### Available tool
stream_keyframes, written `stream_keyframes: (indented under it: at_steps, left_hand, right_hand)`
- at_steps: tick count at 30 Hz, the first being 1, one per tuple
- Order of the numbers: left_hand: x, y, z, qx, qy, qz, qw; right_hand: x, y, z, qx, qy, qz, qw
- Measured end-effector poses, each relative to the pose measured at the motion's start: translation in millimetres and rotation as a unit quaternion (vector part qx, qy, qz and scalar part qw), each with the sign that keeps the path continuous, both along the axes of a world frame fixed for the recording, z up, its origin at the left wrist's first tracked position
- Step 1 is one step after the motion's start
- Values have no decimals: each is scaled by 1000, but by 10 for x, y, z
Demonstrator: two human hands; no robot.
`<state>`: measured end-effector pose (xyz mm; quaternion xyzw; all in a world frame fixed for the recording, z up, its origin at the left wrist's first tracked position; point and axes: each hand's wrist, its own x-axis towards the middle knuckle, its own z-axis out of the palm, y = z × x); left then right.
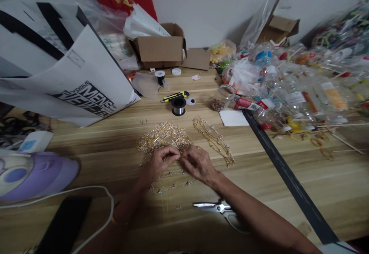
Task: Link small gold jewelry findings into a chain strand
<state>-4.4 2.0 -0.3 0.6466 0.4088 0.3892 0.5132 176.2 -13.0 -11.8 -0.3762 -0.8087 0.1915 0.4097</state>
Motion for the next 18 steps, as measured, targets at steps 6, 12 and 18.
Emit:
stream_keyframes:
  at_steps: [6,12,18]
  left_hand:
    - [18,-21,0,-39,20,1,999]
    - [19,-11,24,-70,9,2,998]
    - [12,1,19,-74,-2,9,997]
  right_hand:
    - [11,5,1,-8,6,29,1000]
    - [14,2,-2,-12,4,25,1000]
    - [10,7,-24,-22,13,32,999]
